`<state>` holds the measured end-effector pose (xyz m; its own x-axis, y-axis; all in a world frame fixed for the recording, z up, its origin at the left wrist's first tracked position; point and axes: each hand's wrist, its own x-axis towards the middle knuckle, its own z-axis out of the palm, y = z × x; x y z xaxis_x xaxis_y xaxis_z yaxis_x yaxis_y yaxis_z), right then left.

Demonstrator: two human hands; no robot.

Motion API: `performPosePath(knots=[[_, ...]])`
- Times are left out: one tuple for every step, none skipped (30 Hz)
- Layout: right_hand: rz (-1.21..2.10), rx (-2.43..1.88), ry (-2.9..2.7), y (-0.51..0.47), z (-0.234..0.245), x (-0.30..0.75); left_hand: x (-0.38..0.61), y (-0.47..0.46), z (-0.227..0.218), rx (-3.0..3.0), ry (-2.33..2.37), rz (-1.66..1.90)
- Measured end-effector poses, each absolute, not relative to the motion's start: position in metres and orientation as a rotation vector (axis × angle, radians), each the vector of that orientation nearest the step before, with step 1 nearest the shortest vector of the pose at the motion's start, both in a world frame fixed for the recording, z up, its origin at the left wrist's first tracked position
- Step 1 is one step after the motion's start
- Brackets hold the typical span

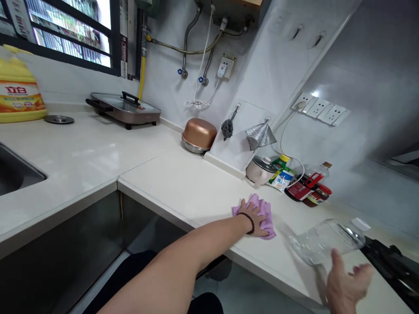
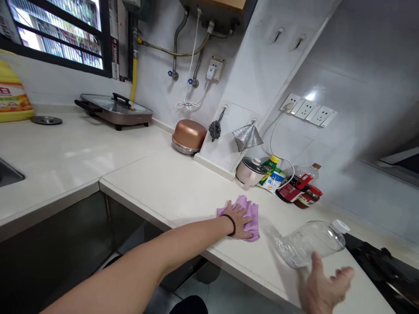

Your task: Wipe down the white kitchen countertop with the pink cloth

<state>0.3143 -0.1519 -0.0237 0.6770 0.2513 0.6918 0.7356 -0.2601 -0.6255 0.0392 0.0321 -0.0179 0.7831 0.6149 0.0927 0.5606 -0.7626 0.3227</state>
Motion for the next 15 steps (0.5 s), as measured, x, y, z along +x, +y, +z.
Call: performPosePath(knots=[[-0.651, -1.755, -0.745, -0.159, -0.025, 0.307, 0.045, 0.035, -0.018, 2.706, 0.891, 0.273], [-0.721, -1.691, -0.727, -0.164, -0.025, 0.297, 0.047, 0.041, -0.017, 2.712, 0.881, 0.269], [-0.773, -1.639, -0.755, -0.168, -0.023, 0.285, 0.046, 0.048, -0.014, 2.715, 0.879, 0.267], [-0.815, -1.596, -0.843, -0.168, -0.02, 0.27, 0.042, 0.058, -0.011, 2.712, 0.89, 0.271], [-0.837, -1.57, -0.951, -0.166, -0.014, 0.253, 0.035, 0.068, -0.007, 2.7, 0.923, 0.279], [-0.843, -1.545, -1.059, -0.16, -0.008, 0.236, 0.026, 0.08, -0.002, 2.677, 0.981, 0.289], [-0.844, -1.5, -1.151, -0.151, -0.001, 0.22, 0.016, 0.092, 0.002, 2.647, 1.055, 0.3], [-0.831, -1.467, -1.235, -0.14, 0.006, 0.205, 0.003, 0.105, 0.006, 2.615, 1.131, 0.309], [-0.815, -1.44, -1.299, -0.127, 0.014, 0.192, -0.011, 0.118, 0.009, 2.585, 1.203, 0.315], [-0.797, -1.405, -1.353, -0.113, 0.021, 0.181, -0.027, 0.132, 0.011, 2.557, 1.27, 0.314], [-0.782, -1.362, -1.4, -0.098, 0.027, 0.172, -0.045, 0.146, 0.013, 2.531, 1.334, 0.309], [-0.77, -1.309, -1.435, -0.082, 0.032, 0.164, -0.065, 0.16, 0.013, 2.506, 1.394, 0.307], [-0.76, -1.25, -1.463, -0.068, 0.036, 0.159, -0.087, 0.174, 0.012, 2.479, 1.456, 0.307], [-0.751, -1.195, -1.482, -0.054, 0.039, 0.154, -0.111, 0.187, 0.011, 2.446, 1.524, 0.308], [-0.742, -1.152, -1.496, -0.042, 0.042, 0.151, -0.137, 0.2, 0.009, 2.411, 1.593, 0.312]])
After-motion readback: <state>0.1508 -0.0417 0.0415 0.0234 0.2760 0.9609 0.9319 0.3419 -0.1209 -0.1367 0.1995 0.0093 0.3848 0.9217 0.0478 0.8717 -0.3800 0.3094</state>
